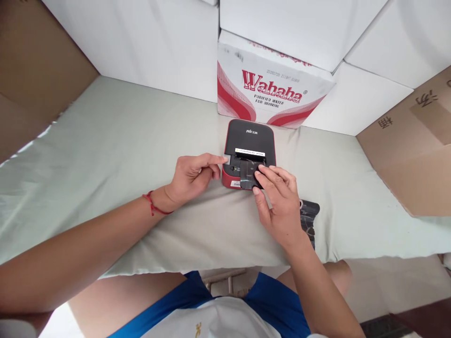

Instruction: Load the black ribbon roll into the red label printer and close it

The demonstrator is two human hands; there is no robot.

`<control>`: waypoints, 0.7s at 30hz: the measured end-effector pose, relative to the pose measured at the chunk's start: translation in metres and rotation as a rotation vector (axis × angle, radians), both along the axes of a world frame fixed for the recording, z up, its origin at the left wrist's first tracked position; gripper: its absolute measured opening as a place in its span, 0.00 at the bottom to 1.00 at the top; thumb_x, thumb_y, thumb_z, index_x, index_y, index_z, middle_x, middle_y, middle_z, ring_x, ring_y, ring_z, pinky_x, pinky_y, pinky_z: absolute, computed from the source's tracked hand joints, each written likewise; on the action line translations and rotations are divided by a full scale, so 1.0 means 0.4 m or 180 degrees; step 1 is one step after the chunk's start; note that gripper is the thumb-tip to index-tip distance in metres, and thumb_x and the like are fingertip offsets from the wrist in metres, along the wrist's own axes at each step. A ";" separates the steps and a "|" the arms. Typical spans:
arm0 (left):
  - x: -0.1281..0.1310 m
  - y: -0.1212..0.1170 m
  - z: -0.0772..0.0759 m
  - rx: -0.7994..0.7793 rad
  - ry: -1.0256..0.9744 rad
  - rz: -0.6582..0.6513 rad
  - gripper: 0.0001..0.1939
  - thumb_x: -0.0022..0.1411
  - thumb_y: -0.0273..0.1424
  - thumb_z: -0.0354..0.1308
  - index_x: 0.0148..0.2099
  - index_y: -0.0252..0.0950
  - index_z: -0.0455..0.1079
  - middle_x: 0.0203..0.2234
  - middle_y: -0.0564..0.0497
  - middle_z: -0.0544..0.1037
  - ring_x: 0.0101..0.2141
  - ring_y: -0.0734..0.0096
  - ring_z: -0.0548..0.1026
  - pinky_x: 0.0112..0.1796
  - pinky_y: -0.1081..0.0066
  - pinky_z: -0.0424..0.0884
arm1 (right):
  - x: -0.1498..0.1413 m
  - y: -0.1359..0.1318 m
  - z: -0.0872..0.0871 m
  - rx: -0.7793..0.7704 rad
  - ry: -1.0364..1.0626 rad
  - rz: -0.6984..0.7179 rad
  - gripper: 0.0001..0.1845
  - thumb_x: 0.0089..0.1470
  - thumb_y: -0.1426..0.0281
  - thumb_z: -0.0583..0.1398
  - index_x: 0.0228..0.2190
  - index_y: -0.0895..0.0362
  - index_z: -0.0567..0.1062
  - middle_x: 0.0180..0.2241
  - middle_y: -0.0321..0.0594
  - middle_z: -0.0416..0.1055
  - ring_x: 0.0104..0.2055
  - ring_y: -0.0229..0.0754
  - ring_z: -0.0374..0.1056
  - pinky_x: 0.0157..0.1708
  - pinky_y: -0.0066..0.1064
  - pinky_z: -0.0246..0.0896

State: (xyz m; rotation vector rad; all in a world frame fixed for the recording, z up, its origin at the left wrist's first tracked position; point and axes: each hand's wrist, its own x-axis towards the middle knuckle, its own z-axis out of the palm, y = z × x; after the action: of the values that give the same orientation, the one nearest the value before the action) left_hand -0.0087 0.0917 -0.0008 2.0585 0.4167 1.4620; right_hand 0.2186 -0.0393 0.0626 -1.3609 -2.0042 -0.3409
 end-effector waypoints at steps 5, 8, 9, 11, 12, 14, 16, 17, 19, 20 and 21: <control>0.014 0.001 0.002 -0.0468 -0.0234 -0.0266 0.25 0.57 0.15 0.49 0.49 0.38 0.79 0.20 0.62 0.77 0.22 0.79 0.75 0.32 0.77 0.74 | 0.010 0.012 0.033 -0.0217 -0.0117 0.0168 0.16 0.68 0.75 0.64 0.56 0.57 0.81 0.56 0.51 0.83 0.59 0.55 0.77 0.59 0.52 0.75; 0.018 0.004 0.004 -0.0496 -0.0163 -0.0231 0.24 0.55 0.15 0.48 0.46 0.37 0.78 0.20 0.62 0.77 0.21 0.79 0.74 0.30 0.78 0.72 | 0.017 0.024 0.080 -0.0460 -0.0096 0.0226 0.11 0.70 0.71 0.62 0.49 0.56 0.84 0.51 0.48 0.85 0.53 0.52 0.79 0.55 0.47 0.76; 0.017 0.004 0.002 -0.0472 -0.0128 -0.0227 0.24 0.55 0.15 0.48 0.47 0.37 0.77 0.20 0.62 0.76 0.21 0.79 0.74 0.30 0.78 0.72 | 0.019 0.031 0.101 -0.0613 -0.0089 0.0202 0.11 0.72 0.69 0.62 0.46 0.55 0.85 0.49 0.47 0.86 0.52 0.51 0.80 0.54 0.45 0.76; 0.016 0.003 -0.003 -0.0364 -0.0039 -0.0241 0.25 0.55 0.15 0.48 0.50 0.38 0.74 0.20 0.63 0.76 0.20 0.79 0.72 0.31 0.77 0.72 | 0.021 0.056 0.147 -0.1035 -0.0115 0.0028 0.15 0.73 0.63 0.60 0.42 0.53 0.86 0.45 0.43 0.87 0.47 0.49 0.82 0.48 0.42 0.75; 0.014 0.002 -0.006 -0.0279 0.0023 -0.0240 0.26 0.55 0.15 0.48 0.52 0.38 0.73 0.20 0.64 0.75 0.20 0.79 0.72 0.31 0.77 0.72 | 0.019 0.075 0.171 -0.1266 -0.0168 -0.0115 0.16 0.73 0.61 0.59 0.41 0.52 0.86 0.42 0.41 0.87 0.43 0.48 0.82 0.45 0.41 0.74; 0.011 -0.001 -0.014 -0.0074 0.0182 -0.0165 0.28 0.57 0.16 0.48 0.57 0.39 0.71 0.20 0.64 0.75 0.20 0.78 0.71 0.31 0.77 0.71 | 0.008 0.129 0.216 -0.1710 -0.0361 -0.0437 0.18 0.72 0.61 0.57 0.41 0.52 0.86 0.38 0.39 0.85 0.37 0.47 0.79 0.39 0.40 0.69; 0.008 -0.005 -0.020 0.0104 0.0350 -0.0001 0.30 0.58 0.16 0.48 0.61 0.39 0.68 0.21 0.63 0.75 0.21 0.76 0.72 0.31 0.77 0.70 | -0.014 0.196 0.247 -0.2094 -0.0673 -0.0689 0.17 0.70 0.65 0.57 0.41 0.53 0.86 0.37 0.40 0.84 0.35 0.47 0.77 0.37 0.39 0.65; 0.007 -0.007 -0.021 0.0162 0.0417 0.0084 0.31 0.58 0.16 0.48 0.62 0.39 0.67 0.22 0.63 0.75 0.22 0.76 0.73 0.31 0.77 0.70 | -0.029 0.232 0.256 -0.2269 -0.0908 -0.0767 0.17 0.68 0.68 0.56 0.42 0.53 0.86 0.38 0.40 0.84 0.37 0.48 0.77 0.37 0.38 0.64; 0.007 -0.009 -0.022 0.0211 0.0513 0.0215 0.33 0.58 0.16 0.48 0.64 0.39 0.66 0.24 0.62 0.76 0.23 0.75 0.75 0.31 0.77 0.70 | -0.061 0.299 0.259 -0.2643 -0.1474 -0.0840 0.17 0.65 0.71 0.57 0.45 0.52 0.86 0.43 0.43 0.84 0.42 0.50 0.77 0.37 0.38 0.62; 0.007 -0.010 -0.022 0.0221 0.0552 0.0253 0.33 0.57 0.16 0.47 0.64 0.39 0.66 0.24 0.62 0.76 0.24 0.75 0.75 0.31 0.77 0.70 | -0.076 0.328 0.254 -0.2825 -0.1736 -0.0846 0.17 0.64 0.72 0.58 0.46 0.52 0.86 0.44 0.44 0.84 0.44 0.52 0.77 0.37 0.37 0.61; 0.007 -0.009 -0.021 0.0229 0.0589 0.0280 0.34 0.57 0.16 0.47 0.64 0.40 0.66 0.25 0.61 0.76 0.24 0.75 0.76 0.31 0.77 0.70 | -0.090 0.352 0.246 -0.3006 -0.1944 -0.0837 0.16 0.62 0.73 0.60 0.46 0.53 0.86 0.44 0.45 0.84 0.43 0.52 0.77 0.36 0.37 0.60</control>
State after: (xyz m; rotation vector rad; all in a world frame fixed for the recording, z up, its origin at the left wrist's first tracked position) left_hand -0.0060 0.0879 -0.0092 2.2687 0.5413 1.3585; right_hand 0.1828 0.1017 0.1609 -2.3205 -2.6392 0.1460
